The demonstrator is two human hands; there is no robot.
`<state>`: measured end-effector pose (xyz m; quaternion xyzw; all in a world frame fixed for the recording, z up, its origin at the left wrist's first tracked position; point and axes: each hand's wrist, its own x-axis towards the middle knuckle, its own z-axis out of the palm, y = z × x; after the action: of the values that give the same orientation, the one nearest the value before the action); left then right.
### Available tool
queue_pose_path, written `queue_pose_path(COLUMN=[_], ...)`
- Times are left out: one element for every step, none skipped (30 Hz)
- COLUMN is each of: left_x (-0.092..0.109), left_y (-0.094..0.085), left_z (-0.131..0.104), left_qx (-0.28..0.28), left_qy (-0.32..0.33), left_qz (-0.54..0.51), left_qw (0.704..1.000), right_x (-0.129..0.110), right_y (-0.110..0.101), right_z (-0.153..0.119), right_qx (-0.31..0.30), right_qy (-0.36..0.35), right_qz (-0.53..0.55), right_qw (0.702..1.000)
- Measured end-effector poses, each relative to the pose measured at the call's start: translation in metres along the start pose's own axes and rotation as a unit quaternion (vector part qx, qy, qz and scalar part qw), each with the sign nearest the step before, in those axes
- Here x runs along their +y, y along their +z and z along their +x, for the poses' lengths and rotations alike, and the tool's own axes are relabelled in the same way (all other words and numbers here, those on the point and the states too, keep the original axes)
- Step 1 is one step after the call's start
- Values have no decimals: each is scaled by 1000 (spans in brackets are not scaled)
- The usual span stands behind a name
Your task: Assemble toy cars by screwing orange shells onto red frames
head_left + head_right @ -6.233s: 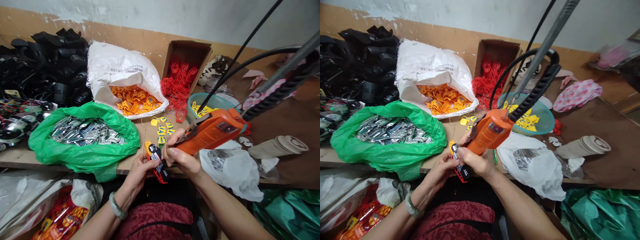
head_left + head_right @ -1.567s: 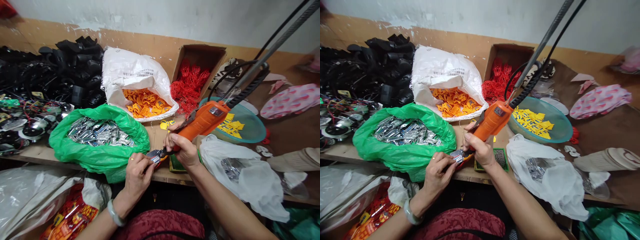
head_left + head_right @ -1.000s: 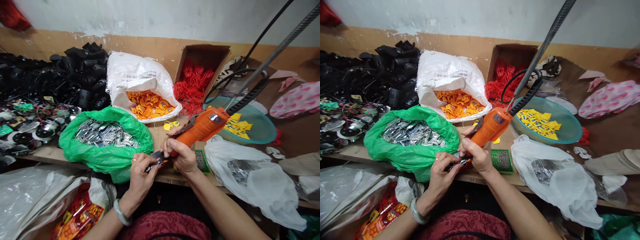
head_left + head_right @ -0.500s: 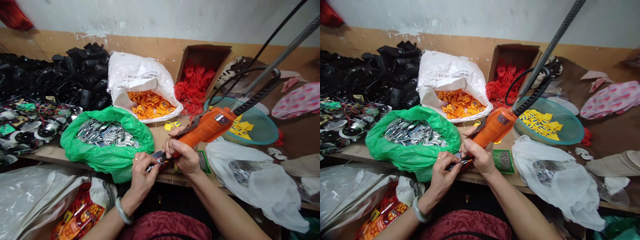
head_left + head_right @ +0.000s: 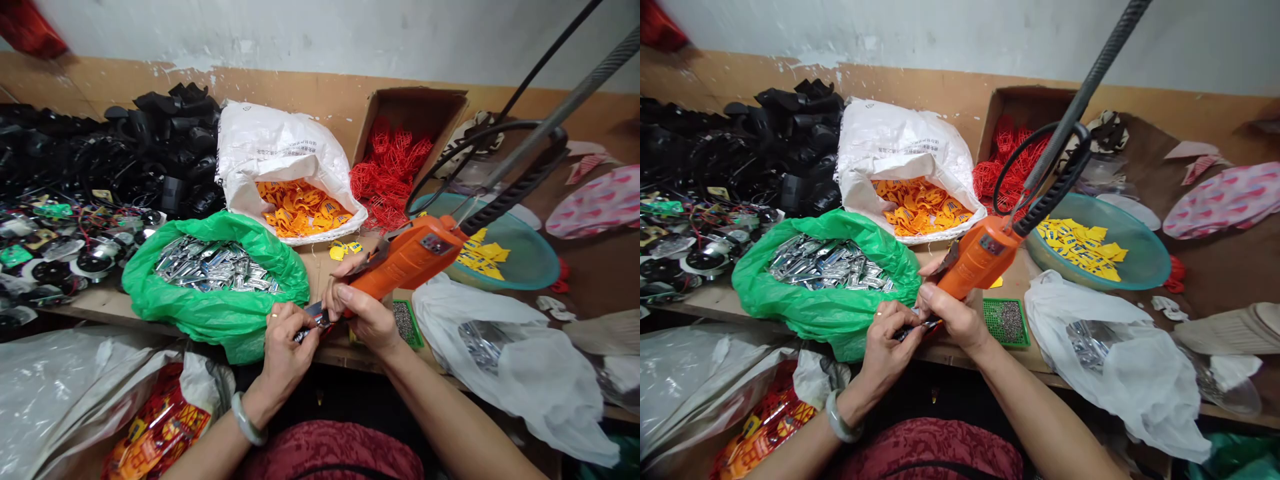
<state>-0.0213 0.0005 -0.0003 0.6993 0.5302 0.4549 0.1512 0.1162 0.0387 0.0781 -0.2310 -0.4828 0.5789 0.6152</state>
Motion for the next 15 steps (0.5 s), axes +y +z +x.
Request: queue_pose_path(left_x=[0, 0, 1, 1, 1, 1, 2, 2, 2, 1, 1, 1, 1, 2, 2], left_y=[0, 0, 0, 0, -1, -1, -1, -1, -1, -1, -1, 0, 0, 0, 0], left_z=[0, 0, 0, 1, 1, 1, 1, 1, 1, 1, 1, 1, 1, 1, 1], left_qx=[-1, -2, -4, -6, -8, -9, -9, -9, -8, -8, -8, -8, -8, -9, -10], left_qy=[-2, -4, -5, -7, -8, -8, -9, -8, -8, -8, -9, -9, -9, -10, -12], left_qz=[1, 1, 0, -1, -2, -2, -2, -1, 1, 2, 3, 2, 2, 2, 2], left_qw=[1000, 1000, 1000, 1000, 1000, 1000, 1000, 1000, 1000, 1000, 1000, 1000, 1000, 1000, 1000], right_x=[0, 0, 1, 1, 1, 1, 1, 2, 1, 1, 2, 2, 2, 2, 3], right_y=[0, 0, 0, -1, -1, -1, -1, -1, -1, -1, -1, -1, -1, -2, -2], right_z=[0, 0, 0, 0, 0, 0, 0, 0, 0, 0, 0, 0, 0, 0, 0], right_qx=[-2, -3, -4, -5, -5, -6, -7, -9, -10, -11, -12, -13, -14, -15, -18], right_qy=[-1, 0, 1, 3, 5, 5, 3, 1, 0, -1, -1, 1, 5, 7, 9], right_qz=[4, 7, 9, 9, 8, 8, 8, 8, 10, 10, 10, 7, 4, 0, -4], right_qw=[1000, 1000, 1000, 1000, 1000, 1000, 1000, 1000, 1000, 1000, 1000, 1000, 1000, 1000, 1000])
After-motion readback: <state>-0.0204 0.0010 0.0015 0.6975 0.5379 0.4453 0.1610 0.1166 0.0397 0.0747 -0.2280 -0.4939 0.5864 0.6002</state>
